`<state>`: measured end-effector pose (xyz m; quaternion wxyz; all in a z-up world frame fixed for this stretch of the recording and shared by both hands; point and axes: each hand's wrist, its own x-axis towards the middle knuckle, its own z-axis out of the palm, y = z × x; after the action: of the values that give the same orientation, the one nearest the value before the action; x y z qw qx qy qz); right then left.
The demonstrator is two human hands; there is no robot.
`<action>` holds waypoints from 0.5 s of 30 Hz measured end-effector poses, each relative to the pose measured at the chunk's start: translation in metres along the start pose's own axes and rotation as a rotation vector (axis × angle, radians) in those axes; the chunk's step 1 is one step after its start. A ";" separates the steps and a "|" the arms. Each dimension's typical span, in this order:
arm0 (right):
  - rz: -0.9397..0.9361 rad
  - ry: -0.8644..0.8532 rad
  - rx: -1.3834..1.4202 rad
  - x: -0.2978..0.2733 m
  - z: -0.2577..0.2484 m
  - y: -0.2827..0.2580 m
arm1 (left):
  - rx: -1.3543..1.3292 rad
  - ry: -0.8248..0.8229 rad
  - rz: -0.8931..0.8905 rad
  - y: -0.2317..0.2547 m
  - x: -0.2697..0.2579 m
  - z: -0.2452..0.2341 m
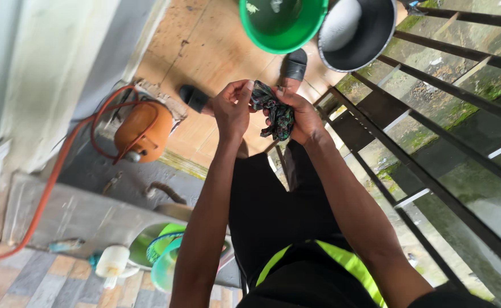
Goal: The person repeatedly wipes a metal window frame with a patterned cloth, dipping the cloth into a green bucket of water to rinse it between wipes. The person stands on a tiled floor and reaches upward to clean the frame.
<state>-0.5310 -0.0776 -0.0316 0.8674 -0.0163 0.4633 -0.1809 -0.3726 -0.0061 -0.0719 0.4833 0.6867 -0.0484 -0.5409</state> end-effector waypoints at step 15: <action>-0.168 0.343 -0.558 0.309 -0.235 -0.089 | 0.552 0.103 0.262 -0.180 0.250 0.137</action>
<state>-0.5923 -0.2293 -0.3945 0.7210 -0.2606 0.6312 -0.1178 -0.4603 -0.1425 -0.3673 0.3461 0.8064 -0.2570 -0.4049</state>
